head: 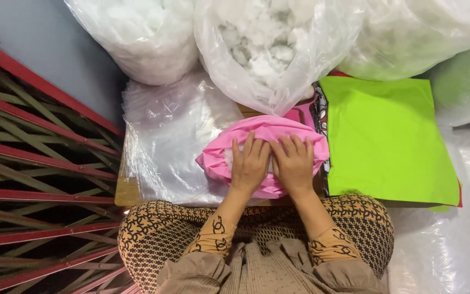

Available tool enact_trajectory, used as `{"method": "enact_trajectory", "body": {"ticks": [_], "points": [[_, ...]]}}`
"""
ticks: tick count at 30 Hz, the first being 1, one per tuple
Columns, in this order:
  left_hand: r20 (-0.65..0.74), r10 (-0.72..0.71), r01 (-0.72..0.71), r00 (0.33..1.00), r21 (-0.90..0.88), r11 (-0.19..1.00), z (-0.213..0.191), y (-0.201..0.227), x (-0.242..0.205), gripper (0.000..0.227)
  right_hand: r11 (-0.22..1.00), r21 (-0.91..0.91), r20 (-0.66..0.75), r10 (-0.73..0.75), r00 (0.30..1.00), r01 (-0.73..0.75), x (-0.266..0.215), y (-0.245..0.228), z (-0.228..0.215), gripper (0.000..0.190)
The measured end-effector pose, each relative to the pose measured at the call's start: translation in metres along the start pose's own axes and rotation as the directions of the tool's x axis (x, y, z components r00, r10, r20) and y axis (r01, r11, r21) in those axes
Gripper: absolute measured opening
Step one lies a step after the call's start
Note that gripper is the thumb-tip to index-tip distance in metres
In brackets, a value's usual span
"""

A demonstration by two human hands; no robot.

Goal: Stuffing a pink fabric pillowcase with white polyester fiberfill material from large storage bags.

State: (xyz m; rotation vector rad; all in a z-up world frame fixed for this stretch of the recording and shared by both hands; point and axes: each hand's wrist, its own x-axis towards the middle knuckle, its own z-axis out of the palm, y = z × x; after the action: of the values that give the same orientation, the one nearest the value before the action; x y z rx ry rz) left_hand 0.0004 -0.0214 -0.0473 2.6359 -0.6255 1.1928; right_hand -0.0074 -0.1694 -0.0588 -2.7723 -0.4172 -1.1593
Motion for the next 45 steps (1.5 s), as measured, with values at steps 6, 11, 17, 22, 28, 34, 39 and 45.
{"method": "enact_trajectory", "body": {"ticks": [6,11,17,22,28,34,39,45], "points": [[0.112,-0.092,0.105,0.989,-0.118,0.987,0.011,-0.019,0.022,0.048,0.985,-0.127,0.037,0.126,0.991,-0.121,0.027,0.014,0.012,0.044],[0.264,-0.131,0.194,0.956,-0.23,0.954,-0.006,-0.022,0.054,0.058,0.958,0.032,0.229,0.272,0.935,-0.286,0.051,0.041,0.024,0.016],[0.36,-0.128,0.214,0.924,-0.212,0.954,0.02,-0.036,0.037,0.046,0.954,-0.035,0.295,0.294,0.909,-0.297,0.072,0.067,0.041,0.021],[0.101,-0.228,0.246,0.968,-0.228,0.942,-0.001,-0.032,0.038,0.032,0.939,0.247,0.482,0.096,0.871,-0.24,0.092,0.038,-0.045,0.029],[0.206,-0.136,0.178,0.969,-0.201,0.963,-0.002,-0.028,0.016,0.033,0.942,0.15,0.618,0.147,0.772,-0.299,0.095,0.057,-0.008,0.025],[0.358,-0.146,0.256,0.922,-0.282,0.925,-0.031,-0.023,0.028,0.048,0.898,-0.033,0.622,0.362,0.694,-0.438,0.099,0.058,0.006,0.033],[0.085,-0.061,0.086,0.995,-0.331,0.94,-0.032,-0.01,0.028,0.008,0.982,0.141,0.043,0.123,0.991,-0.128,0.051,0.006,-0.01,0.007],[0.462,-0.023,0.131,0.887,-0.202,0.971,-0.012,-0.033,0.018,0.068,0.995,-0.024,0.26,0.095,0.961,-0.092,0.034,0.007,0.001,0.054]]}}
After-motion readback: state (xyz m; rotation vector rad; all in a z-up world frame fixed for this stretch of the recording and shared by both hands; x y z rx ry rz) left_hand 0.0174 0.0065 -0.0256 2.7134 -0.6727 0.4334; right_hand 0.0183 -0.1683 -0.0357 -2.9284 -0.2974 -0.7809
